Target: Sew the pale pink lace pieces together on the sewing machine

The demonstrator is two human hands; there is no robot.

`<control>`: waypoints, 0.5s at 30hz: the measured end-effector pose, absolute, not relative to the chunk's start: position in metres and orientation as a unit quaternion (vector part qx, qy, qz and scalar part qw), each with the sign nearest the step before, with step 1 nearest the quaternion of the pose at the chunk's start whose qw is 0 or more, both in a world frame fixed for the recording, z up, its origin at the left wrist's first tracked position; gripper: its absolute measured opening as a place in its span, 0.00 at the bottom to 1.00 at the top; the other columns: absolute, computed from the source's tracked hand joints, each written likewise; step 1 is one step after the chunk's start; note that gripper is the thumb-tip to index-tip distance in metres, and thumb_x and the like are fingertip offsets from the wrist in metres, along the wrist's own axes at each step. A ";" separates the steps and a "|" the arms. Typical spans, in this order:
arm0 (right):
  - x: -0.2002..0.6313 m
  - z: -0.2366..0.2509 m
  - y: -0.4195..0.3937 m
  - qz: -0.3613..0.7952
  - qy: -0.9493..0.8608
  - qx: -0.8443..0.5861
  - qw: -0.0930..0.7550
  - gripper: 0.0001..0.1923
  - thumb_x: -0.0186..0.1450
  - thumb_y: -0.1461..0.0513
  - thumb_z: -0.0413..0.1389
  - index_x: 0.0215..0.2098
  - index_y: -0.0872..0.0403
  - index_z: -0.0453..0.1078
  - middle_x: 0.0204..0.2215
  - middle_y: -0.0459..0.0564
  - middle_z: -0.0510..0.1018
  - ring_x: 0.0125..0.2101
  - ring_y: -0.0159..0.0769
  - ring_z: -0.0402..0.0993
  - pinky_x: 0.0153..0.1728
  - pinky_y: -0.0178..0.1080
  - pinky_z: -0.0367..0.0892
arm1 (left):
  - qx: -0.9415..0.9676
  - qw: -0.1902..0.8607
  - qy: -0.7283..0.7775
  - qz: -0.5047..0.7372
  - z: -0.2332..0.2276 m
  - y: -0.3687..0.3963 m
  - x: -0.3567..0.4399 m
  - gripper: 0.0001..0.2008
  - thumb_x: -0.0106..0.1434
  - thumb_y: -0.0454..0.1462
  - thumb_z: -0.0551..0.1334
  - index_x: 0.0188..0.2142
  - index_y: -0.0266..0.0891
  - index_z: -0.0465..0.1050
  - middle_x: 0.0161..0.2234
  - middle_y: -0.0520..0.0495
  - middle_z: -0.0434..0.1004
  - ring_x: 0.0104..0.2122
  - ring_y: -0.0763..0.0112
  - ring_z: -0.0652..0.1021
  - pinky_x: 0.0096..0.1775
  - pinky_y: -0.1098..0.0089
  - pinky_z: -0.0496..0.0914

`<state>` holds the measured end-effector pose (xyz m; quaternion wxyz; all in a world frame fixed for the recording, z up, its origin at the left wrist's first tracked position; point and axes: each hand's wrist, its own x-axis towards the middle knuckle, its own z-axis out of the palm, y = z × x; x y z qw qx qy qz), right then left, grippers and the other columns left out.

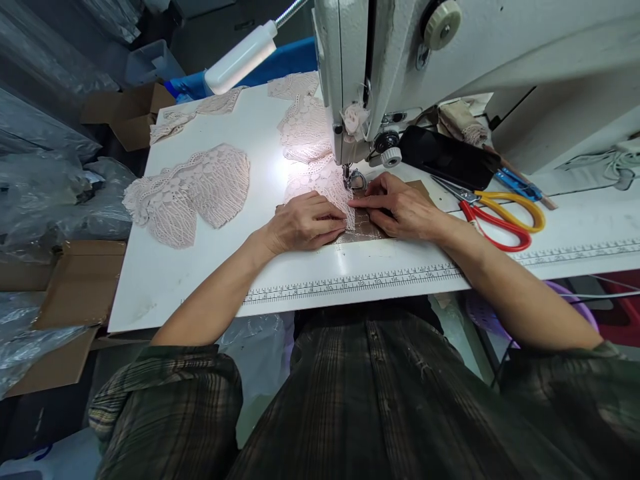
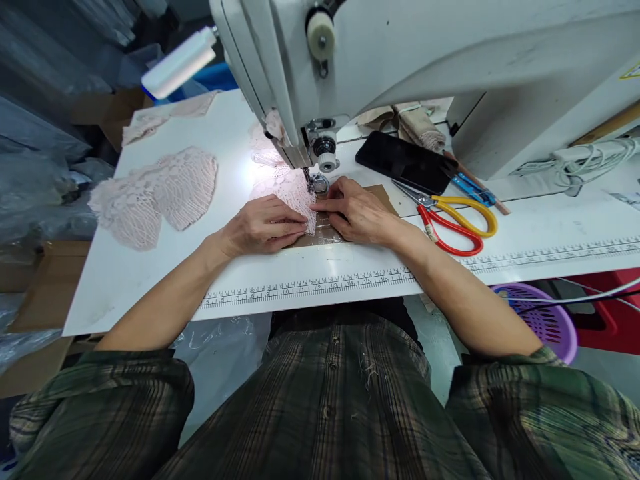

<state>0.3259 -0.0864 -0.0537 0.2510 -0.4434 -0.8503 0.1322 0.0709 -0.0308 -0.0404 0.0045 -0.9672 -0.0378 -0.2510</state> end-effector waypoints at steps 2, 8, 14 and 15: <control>0.326 -0.052 -0.087 0.131 -0.850 -0.444 0.250 0.23 0.68 0.65 0.51 0.56 0.47 0.78 0.46 0.56 0.74 0.46 0.44 0.71 0.49 0.47 0.70 | -0.966 -0.002 -0.029 -0.255 -0.039 -0.032 0.071 0.06 0.69 0.34 0.62 0.37 0.40 0.80 0.39 0.48 0.85 0.34 0.71 0.82 0.35 0.67 0.75; 0.327 -0.053 -0.088 0.125 -0.868 -0.408 0.255 0.21 0.69 0.63 0.50 0.55 0.46 0.79 0.46 0.56 0.74 0.46 0.43 0.70 0.50 0.48 0.70 | -0.968 -0.029 -0.017 -0.249 -0.029 -0.038 0.071 0.08 0.65 0.34 0.61 0.39 0.35 0.80 0.37 0.44 0.84 0.34 0.66 0.83 0.36 0.65 0.78; 0.325 -0.052 -0.090 0.104 -0.868 -0.409 0.260 0.20 0.68 0.64 0.52 0.53 0.47 0.80 0.45 0.58 0.73 0.44 0.43 0.71 0.48 0.48 0.72 | -0.974 -0.086 -0.024 -0.207 -0.021 -0.031 0.072 0.11 0.62 0.37 0.60 0.38 0.40 0.81 0.37 0.47 0.84 0.33 0.67 0.82 0.34 0.65 0.77; 0.324 -0.051 -0.091 0.102 -0.868 -0.411 0.260 0.20 0.68 0.64 0.52 0.53 0.47 0.80 0.45 0.58 0.73 0.44 0.43 0.71 0.48 0.48 0.72 | -0.974 -0.094 -0.025 -0.206 -0.020 -0.029 0.072 0.11 0.62 0.37 0.60 0.38 0.40 0.81 0.37 0.47 0.84 0.33 0.67 0.82 0.34 0.66 0.77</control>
